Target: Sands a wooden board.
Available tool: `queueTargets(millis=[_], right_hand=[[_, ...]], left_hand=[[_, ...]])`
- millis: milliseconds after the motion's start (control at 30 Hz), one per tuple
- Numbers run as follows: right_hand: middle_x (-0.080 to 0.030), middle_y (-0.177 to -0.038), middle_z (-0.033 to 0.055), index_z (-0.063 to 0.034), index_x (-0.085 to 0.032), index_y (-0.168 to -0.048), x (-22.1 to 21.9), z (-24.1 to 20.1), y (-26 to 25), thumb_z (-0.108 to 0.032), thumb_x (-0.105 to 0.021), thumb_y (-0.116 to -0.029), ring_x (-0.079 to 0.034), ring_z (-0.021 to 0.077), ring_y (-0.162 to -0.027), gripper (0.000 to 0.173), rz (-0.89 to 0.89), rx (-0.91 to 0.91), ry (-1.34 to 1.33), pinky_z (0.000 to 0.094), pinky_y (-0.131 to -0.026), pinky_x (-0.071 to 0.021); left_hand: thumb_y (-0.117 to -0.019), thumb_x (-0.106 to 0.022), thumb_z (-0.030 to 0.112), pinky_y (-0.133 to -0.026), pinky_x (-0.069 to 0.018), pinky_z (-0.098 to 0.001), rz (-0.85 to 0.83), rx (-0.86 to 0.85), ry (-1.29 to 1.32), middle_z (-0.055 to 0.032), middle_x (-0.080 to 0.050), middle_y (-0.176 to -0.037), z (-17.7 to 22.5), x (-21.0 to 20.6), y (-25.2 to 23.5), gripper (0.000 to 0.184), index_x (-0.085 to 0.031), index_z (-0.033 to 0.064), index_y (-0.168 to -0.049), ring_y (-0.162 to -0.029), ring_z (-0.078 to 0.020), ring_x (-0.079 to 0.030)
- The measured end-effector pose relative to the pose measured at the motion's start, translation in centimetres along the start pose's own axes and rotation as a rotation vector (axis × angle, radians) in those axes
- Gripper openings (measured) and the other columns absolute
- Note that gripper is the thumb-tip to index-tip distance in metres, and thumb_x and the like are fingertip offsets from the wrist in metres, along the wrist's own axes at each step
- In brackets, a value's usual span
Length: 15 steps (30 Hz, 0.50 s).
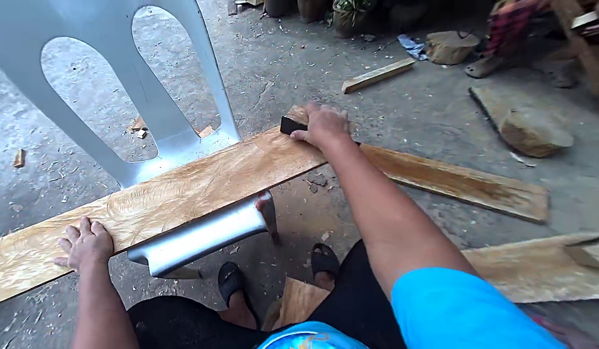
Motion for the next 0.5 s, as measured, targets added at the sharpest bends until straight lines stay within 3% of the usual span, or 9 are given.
queueTargets(millis=[67,200,300,400,500], right_hand=[[-0.061,-0.133,0.0283,-0.0120,-0.053,-0.147,-0.9,-4.3,1.8,-0.053,-0.080,-0.0856,-0.056,0.0488,-0.128,0.079,0.002,0.101,0.005,0.0708,-0.105,-0.0375],[-0.066,-0.125,0.0282,-0.0111,-0.059,-0.141,-4.8,-18.8,9.4,-0.056,-0.079,-0.0839,-0.061,0.0476,-0.119,0.075,-0.013,0.511,-0.019,0.0672,-0.101,-0.0435],[-0.065,-0.129,0.0238,-0.0160,-0.055,-0.147,-7.2,-26.4,14.9,-0.058,-0.075,-0.0866,-0.061,0.0430,-0.121,0.076,-0.121,0.727,-0.024,0.0627,-0.101,-0.0437],[-0.061,-0.137,0.0194,-0.0204,-0.048,-0.154,-7.5,-27.1,16.0,-0.052,-0.076,-0.0895,-0.056,0.0391,-0.129,0.076,-0.230,0.786,0.001,0.0602,-0.104,-0.0408],[-0.064,-0.133,0.0164,-0.0232,-0.052,-0.151,-6.5,-22.8,14.5,-0.048,-0.078,-0.0883,-0.058,0.0374,-0.126,0.072,-0.207,0.753,0.022,0.0594,-0.104,-0.0419]], left_hand=[[-0.1098,-0.018,0.041,-0.115,-0.0019,-0.0764,-0.003,0.005,0.013,-0.0131,-0.023,-0.168,0.4,0.2,0.2,0.057,-0.036,0.0204,-0.159,-0.156,-0.0414,-0.011],[-0.1100,-0.019,0.040,-0.115,-0.0012,-0.0764,0.002,-0.001,0.047,-0.0151,-0.025,-0.167,0.4,0.3,0.3,0.056,-0.039,0.0192,-0.158,-0.156,-0.0420,-0.011],[-0.1099,-0.019,0.039,-0.116,-0.0037,-0.0753,0.021,-0.006,0.059,-0.0128,-0.029,-0.166,-0.4,0.1,0.0,0.055,-0.042,0.0198,-0.156,-0.156,-0.0398,-0.014],[-0.1095,-0.021,0.037,-0.117,-0.0058,-0.0734,0.039,-0.015,0.085,-0.0115,-0.031,-0.166,-0.8,0.3,-0.2,0.054,-0.044,0.0187,-0.155,-0.156,-0.0379,-0.017],[-0.1095,-0.023,0.035,-0.118,-0.0060,-0.0719,0.045,-0.021,0.102,-0.0104,-0.032,-0.166,-0.6,0.5,0.0,0.053,-0.046,0.0170,-0.154,-0.156,-0.0364,-0.018]])
Point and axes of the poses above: each hand's wrist, its own y-axis away from the middle knuckle, its own x-axis out of the back of the hand, z = x × y, the point moved 10 cm from there along -y, towards the middle knuckle
